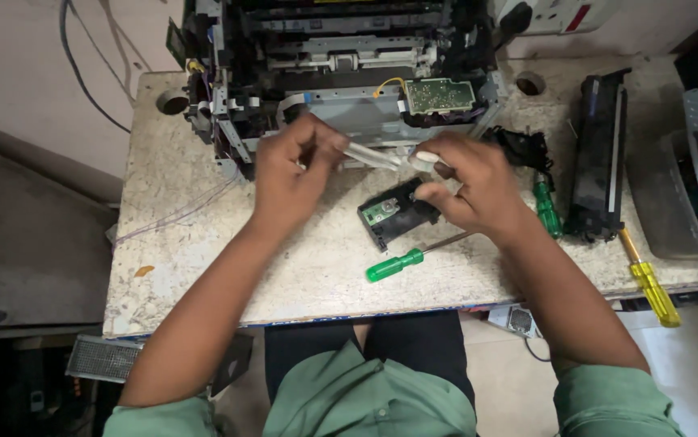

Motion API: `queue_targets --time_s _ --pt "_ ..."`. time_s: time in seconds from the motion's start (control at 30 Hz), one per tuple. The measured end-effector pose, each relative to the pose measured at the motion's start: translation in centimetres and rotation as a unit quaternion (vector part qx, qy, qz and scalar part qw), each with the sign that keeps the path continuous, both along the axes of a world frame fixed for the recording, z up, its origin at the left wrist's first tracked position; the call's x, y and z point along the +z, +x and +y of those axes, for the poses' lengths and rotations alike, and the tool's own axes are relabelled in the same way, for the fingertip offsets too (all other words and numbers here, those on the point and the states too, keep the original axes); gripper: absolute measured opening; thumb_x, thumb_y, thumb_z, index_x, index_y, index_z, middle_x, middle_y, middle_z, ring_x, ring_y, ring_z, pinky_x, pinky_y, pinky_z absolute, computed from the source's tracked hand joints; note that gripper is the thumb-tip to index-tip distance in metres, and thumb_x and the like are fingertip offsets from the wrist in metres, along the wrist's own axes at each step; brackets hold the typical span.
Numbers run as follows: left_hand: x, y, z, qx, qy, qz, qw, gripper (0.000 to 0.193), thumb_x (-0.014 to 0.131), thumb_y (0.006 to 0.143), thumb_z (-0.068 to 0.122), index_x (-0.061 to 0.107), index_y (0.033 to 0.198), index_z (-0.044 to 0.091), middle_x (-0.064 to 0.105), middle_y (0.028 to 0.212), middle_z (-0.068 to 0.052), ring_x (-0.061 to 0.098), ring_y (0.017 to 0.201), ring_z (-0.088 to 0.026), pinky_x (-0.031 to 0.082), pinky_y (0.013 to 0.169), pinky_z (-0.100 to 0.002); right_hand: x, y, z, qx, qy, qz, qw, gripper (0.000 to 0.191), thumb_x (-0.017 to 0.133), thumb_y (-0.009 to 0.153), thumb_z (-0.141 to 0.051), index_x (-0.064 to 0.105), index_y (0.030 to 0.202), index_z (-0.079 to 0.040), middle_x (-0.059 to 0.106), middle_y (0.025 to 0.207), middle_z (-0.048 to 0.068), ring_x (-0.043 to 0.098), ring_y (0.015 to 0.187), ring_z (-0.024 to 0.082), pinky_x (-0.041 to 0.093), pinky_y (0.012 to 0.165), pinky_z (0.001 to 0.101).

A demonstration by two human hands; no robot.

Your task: The person cleans a small transparent plastic part with a cotton swab, then inserts it into a black plastic housing with a circuit board. They use a green screwdriver to tighten screws on the housing, completing the assembly of the component.

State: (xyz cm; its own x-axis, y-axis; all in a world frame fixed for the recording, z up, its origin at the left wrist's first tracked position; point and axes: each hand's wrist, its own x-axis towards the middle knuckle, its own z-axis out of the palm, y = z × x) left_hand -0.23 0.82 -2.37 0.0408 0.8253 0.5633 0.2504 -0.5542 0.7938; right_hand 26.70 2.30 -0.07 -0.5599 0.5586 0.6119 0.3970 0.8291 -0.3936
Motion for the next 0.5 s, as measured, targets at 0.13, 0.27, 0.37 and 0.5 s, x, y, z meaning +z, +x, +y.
queue_targets --time_s 0.13,0.27,0.37,0.5 --pt "0.1 0.5 -0.2 -0.066 0.004 -0.022 0.998 0.004 0.066 0.102 0.002 0.069 0.099 0.004 0.075 0.092 -0.003 0.072 0.081 -0.003 0.055 0.067 -0.019 0.0 -0.3 0.0 -0.016 0.019 -0.008 1.000 0.024 0.076 0.086 -0.009 0.072 0.109 -0.001 0.072 0.095 0.014 0.072 0.075 0.023 0.057 0.064 0.0329" --pt "0.8 0.7 -0.7 -0.047 -0.007 0.017 0.999 0.004 0.073 0.096 0.004 0.073 0.100 0.005 0.079 0.096 -0.003 0.069 0.074 -0.003 0.046 0.058 -0.019 0.1 -0.3 0.1 -0.021 0.055 0.005 0.998 0.028 0.069 0.082 0.003 0.072 0.109 -0.003 0.073 0.099 0.013 0.074 0.081 0.024 0.059 0.070 0.0335" --pt "1.3 0.7 -1.0 -0.052 -0.030 0.022 0.998 0.015 0.079 0.090 0.008 0.075 0.105 0.006 0.079 0.100 -0.004 0.061 0.064 -0.004 0.049 0.056 -0.020 0.3 -0.1 0.3 -0.028 0.076 0.024 0.996 0.027 0.070 0.082 0.002 0.071 0.109 -0.004 0.074 0.101 0.013 0.075 0.085 0.024 0.061 0.074 0.0334" --pt "1.5 0.9 -1.0 -0.054 -0.029 0.028 0.998 0.020 0.080 0.091 0.011 0.077 0.110 0.008 0.081 0.099 -0.004 0.064 0.065 -0.004 0.051 0.058 -0.020 0.6 -0.3 0.3 -0.073 0.060 0.010 0.996 0.026 0.070 0.083 0.005 0.072 0.107 -0.004 0.075 0.099 0.012 0.075 0.079 0.023 0.059 0.069 0.0328"
